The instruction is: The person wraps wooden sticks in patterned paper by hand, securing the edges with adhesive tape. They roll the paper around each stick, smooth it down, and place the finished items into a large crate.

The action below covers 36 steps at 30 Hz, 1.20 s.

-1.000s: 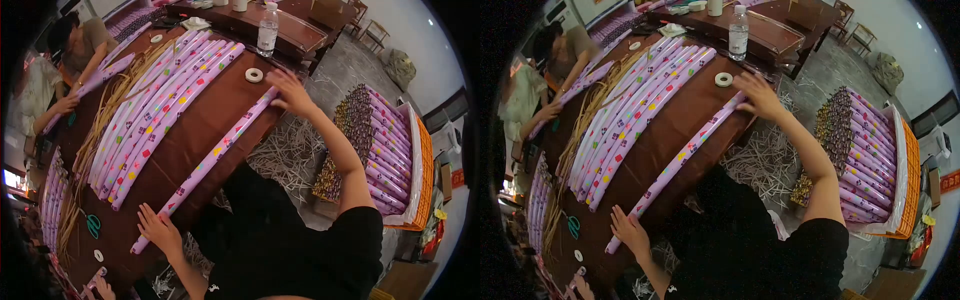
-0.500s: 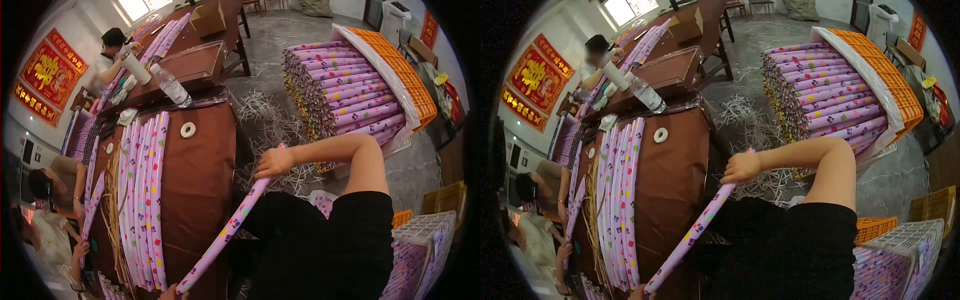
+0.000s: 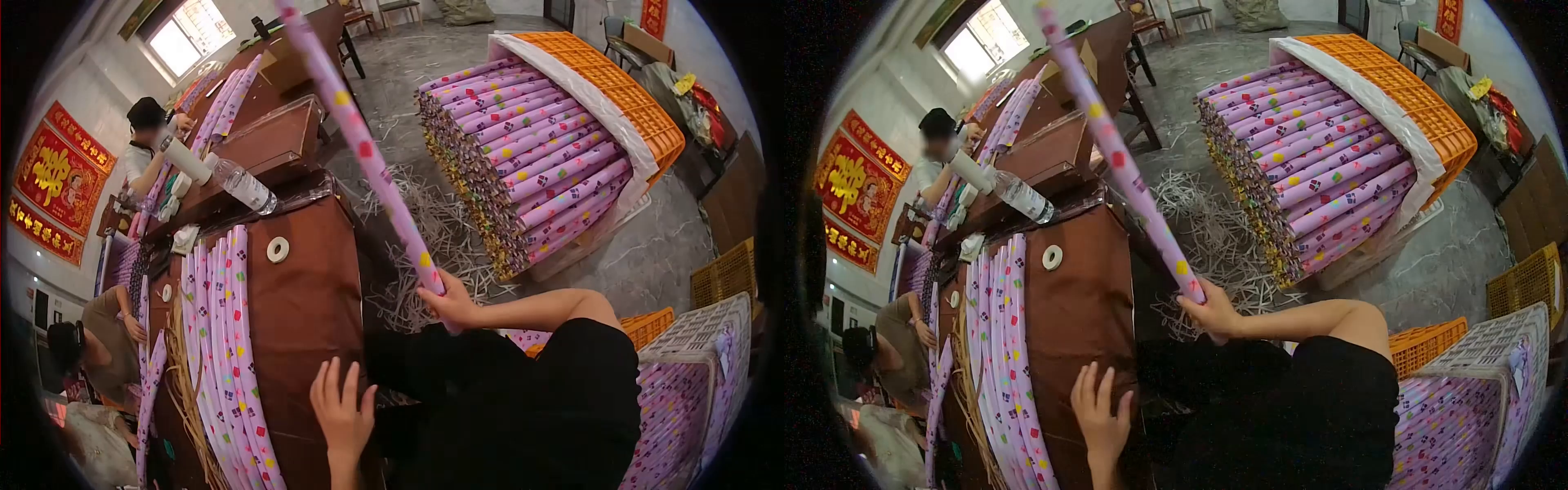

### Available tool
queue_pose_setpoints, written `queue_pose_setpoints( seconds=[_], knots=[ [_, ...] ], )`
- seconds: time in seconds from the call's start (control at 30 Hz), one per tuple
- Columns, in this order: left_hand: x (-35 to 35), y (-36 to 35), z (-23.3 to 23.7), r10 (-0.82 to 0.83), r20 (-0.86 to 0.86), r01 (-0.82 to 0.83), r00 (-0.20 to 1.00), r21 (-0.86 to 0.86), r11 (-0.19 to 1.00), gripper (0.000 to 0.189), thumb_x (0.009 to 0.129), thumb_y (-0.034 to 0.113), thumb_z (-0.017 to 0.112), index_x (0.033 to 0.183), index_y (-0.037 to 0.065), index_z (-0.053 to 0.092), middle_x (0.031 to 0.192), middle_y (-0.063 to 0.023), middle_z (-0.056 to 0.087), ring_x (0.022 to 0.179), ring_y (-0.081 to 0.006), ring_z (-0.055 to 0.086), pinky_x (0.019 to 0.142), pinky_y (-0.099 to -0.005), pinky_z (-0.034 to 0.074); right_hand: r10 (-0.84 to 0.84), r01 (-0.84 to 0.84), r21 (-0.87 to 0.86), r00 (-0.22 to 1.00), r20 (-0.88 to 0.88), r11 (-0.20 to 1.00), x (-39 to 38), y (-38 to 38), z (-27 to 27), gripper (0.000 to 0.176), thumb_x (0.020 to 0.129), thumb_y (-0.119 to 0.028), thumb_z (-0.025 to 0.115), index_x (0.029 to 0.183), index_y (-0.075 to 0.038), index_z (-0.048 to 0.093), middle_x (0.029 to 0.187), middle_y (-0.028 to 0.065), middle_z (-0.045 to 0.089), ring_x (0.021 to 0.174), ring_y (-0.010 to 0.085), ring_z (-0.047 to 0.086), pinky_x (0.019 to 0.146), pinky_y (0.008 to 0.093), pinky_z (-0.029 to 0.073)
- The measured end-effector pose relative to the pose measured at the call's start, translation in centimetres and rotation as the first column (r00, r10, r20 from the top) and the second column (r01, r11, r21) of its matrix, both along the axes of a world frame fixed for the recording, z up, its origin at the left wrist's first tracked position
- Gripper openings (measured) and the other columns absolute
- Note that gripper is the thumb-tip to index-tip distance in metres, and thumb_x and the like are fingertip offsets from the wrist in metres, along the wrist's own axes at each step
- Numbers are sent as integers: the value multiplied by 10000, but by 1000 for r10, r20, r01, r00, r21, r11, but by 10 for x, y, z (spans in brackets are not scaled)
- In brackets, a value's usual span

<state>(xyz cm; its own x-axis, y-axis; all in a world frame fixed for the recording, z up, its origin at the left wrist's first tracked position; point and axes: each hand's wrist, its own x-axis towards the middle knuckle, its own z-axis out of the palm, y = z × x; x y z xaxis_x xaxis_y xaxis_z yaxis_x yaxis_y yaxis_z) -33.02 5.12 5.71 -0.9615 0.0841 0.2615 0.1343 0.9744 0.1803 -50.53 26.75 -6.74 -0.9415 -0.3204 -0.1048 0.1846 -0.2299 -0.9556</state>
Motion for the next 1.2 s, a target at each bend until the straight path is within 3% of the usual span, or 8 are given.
queue_pose_setpoints(
  seconds=[0.17, 0.37, 0.73, 0.93, 1.0, 1.07, 1.13, 1.2],
  knots=[
    [-15, 17, -32, -40, 39, 36, 998, 96, 995, 448, 893, 195, 691, 1307, 86, 560, 1399, -160, 471, 1320, -362, 408, 1061, -496, 344, -294, 316, -199, 947, 132, 928, -58, -39, 22, 188, 956, -209, 588, 967, -59, 475, 606, 36, 515, 433, 137, 481, 399, 292, 416],
    [2, -2, -54, 145, 102, -151, 984, 49, 987, 431, 922, 213, 655, 1325, 97, 556, 1439, -173, 430, 1354, -379, 353, 1082, -538, 292, -517, 661, -408, 749, 415, 630, -158, -99, 15, 244, 965, -273, 590, 994, -91, 430, 663, 51, 500, 480, 163, 514, 428, 326, 474],
    [57, -17, -77, 505, 94, -500, 858, -80, 863, 461, 903, 246, 652, 1331, 110, 548, 1476, -204, 383, 1368, -420, 326, 1101, -571, 262, -529, 628, -634, 760, 377, 450, -250, -168, 36, 401, 970, -378, 584, 1067, -68, 349, 731, 66, 511, 550, 186, 546, 516, 339, 499],
    [60, -13, -88, 554, 80, -532, 828, -195, 824, 554, 885, 237, 667, 1388, 96, 483, 1480, -225, 370, 1375, -415, 325, 1112, -562, 264, -510, 474, -622, 850, 135, 624, -262, -175, 27, 388, 940, -318, 613, 1080, -71, 349, 882, 95, 578, 753, 174, 577, 618, 341, 510],
    [59, -13, -88, 531, 68, -505, 845, -229, 832, 580, 889, 237, 659, 1406, 76, 450, 1479, -243, 363, 1370, -417, 334, 1112, -557, 272, -731, 655, -412, 681, -41, 633, -273, -186, 18, 405, 934, -325, 626, 1077, -63, 353, 878, 98, 578, 800, 172, 591, 639, 350, 513],
    [59, -13, -87, 525, 72, -498, 848, -227, 837, 583, 891, 237, 655, 1408, 70, 444, 1480, -247, 359, 1368, -418, 337, 1110, -556, 277, -724, 656, -360, 684, -87, 663, -283, -183, 9, 429, 927, -321, 649, 1094, -55, 357, 836, 91, 569, 697, 164, 607, 549, 334, 511],
    [59, -12, -85, 524, 74, -498, 849, -223, 838, 586, 892, 236, 651, 1411, 65, 438, 1481, -252, 356, 1366, -419, 341, 1108, -554, 281, -538, 511, -421, 841, 63, 749, -265, -167, 40, 395, 953, -297, 631, 1085, -63, 342, 714, 61, 530, 497, 144, 528, 426, 273, 453],
    [58, -11, -83, 531, 88, -502, 843, -226, 835, 589, 887, 228, 654, 1411, 70, 438, 1484, -250, 355, 1363, -419, 347, 1104, -552, 290, -563, 527, -453, 824, 64, 719, -277, -170, 43, 437, 945, -324, 643, 1099, -55, 335, 702, 67, 535, 419, 146, 510, 339, 267, 412]
  ],
)
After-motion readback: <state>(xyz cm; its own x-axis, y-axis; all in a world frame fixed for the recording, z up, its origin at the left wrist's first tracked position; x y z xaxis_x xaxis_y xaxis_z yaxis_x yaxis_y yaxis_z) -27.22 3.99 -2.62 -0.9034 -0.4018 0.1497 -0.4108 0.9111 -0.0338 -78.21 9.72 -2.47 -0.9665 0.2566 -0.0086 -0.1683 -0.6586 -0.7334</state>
